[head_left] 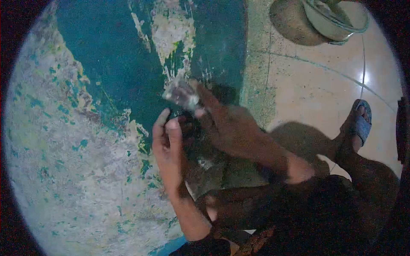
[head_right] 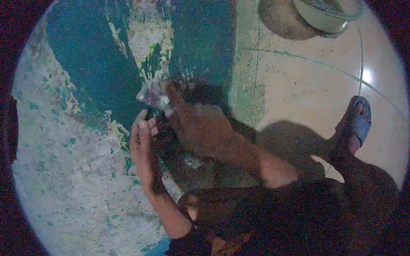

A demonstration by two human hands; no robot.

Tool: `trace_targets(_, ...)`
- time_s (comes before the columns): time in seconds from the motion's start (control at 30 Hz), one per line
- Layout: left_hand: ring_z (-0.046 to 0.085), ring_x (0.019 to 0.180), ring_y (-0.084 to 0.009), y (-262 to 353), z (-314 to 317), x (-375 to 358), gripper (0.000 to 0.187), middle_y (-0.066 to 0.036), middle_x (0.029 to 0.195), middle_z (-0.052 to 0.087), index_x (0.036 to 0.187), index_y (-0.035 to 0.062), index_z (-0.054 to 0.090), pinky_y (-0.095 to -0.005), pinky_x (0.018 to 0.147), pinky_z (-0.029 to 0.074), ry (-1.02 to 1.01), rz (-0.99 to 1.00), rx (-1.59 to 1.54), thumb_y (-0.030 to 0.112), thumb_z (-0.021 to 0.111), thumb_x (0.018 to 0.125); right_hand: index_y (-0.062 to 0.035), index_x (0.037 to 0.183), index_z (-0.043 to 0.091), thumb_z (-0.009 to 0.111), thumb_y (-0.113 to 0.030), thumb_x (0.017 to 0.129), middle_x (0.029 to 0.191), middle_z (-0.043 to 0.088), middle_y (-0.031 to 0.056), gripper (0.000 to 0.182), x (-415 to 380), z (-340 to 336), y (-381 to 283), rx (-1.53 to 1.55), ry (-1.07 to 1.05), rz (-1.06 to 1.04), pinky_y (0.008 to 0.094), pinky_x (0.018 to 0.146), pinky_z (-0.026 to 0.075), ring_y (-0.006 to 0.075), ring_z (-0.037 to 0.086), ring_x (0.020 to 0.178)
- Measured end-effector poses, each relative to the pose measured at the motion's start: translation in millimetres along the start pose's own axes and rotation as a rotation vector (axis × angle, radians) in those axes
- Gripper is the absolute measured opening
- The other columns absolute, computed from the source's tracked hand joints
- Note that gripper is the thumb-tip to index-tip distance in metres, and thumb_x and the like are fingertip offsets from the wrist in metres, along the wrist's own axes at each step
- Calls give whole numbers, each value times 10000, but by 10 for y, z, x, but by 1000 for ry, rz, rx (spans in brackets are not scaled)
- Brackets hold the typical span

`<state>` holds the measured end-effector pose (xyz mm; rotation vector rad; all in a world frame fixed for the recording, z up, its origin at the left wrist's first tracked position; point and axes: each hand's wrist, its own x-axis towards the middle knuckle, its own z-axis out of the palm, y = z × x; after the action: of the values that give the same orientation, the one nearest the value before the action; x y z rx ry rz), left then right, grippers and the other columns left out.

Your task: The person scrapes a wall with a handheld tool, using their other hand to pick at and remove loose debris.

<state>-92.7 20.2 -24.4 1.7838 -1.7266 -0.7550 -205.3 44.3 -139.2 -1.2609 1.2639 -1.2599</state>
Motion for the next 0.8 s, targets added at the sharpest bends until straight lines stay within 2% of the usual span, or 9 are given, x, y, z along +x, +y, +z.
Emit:
trace_targets(0.17, 539, 785, -53, -228, 50, 306, 304, 22, 885, 678, 950, 19, 718, -248, 654, 437, 86, 34, 29, 299, 644, 1042, -156, 1569, 340, 565, -336, 1039, 860, 706, 263, 602, 34, -177, 15, 51, -324, 92, 559, 663, 553, 484, 698, 782)
trace_targets(0.3, 597, 739, -120, -34, 164, 412, 288, -48, 906, 686, 1127, 1, 653, -304, 648, 498, 210, 74, -594, 277, 620, 1052, -154, 1486, 496, 527, -282, 1050, 1215, 699, 196, 456, 111, -386, 529, 275, -174, -233, 493, 947, 541, 406, 675, 1117)
trace_targets(0.33, 666, 895, -197, -92, -31, 499, 455, -93, 1057, 689, 1337, 13, 548, -366, 688, 535, 223, 144, -565, 364, 597, 1051, -152, 1476, 516, 517, -276, 1057, 1270, 683, 177, 437, 135, -486, 696, 235, -153, -244, 477, 995, 520, 389, 652, 1177)
trace_targets(0.37, 671, 918, -205, -33, 1, 472, 462, -96, 1072, 694, 1354, 16, 541, -369, 719, 539, 266, 168, -427, 362, 595, 1052, -150, 1466, 536, 508, -271, 1064, 1326, 667, 158, 421, 173, -555, 783, 194, -135, -257, 461, 1044, 499, 373, 629, 1236)
trace_targets(0.5, 679, 983, -190, 410, 438, 238, 443, -105, 1120, 713, 1397, 22, 527, -333, 825, 551, 177, 105, -8, 284, 609, 1049, -155, 1525, 469, 490, -235, 1076, 1419, 604, 164, 456, 334, -941, 447, 435, -185, 15, 437, 1062, 485, 322, 615, 1258)
trace_targets(0.57, 675, 937, -145, 518, 726, 258, 371, -108, 1094, 728, 1362, 21, 571, -276, 809, 543, 67, 35, -143, 165, 649, 1030, -163, 1595, 372, 526, -249, 1075, 1527, 523, 154, 550, 421, -884, 416, 495, -243, -59, 398, 1037, 489, 268, 622, 1229)
trace_targets(0.67, 685, 936, -159, 337, 809, 320, 439, -80, 1117, 733, 1354, 22, 608, -310, 811, 532, -28, -28, -197, 340, 612, 1051, -188, 1628, 295, 499, -277, 1093, 1563, 475, 126, 580, 483, -547, 444, 410, -125, -320, 350, 944, 510, 180, 605, 1067)
trace_targets(0.77, 659, 874, -125, 502, 768, 329, 370, -50, 1047, 741, 1216, 30, 705, -292, 784, 509, 81, -157, -72, 348, 627, 1044, -176, 1642, 250, 481, -297, 1101, 1586, 447, 118, 600, 490, -486, 358, 525, -182, -330, 343, 972, 490, 170, 591, 1101)
trace_targets(0.8, 532, 731, -40, 491, 837, 371, 258, 14, 845, 670, 1046, 28, 736, -232, 663, 426, 206, -37, -91, 258, 621, 1057, -170, 1643, 242, 477, -297, 1102, 1593, 440, 120, 603, 485, -506, 302, 585, -225, -293, 346, 1003, 473, 177, 580, 1150)
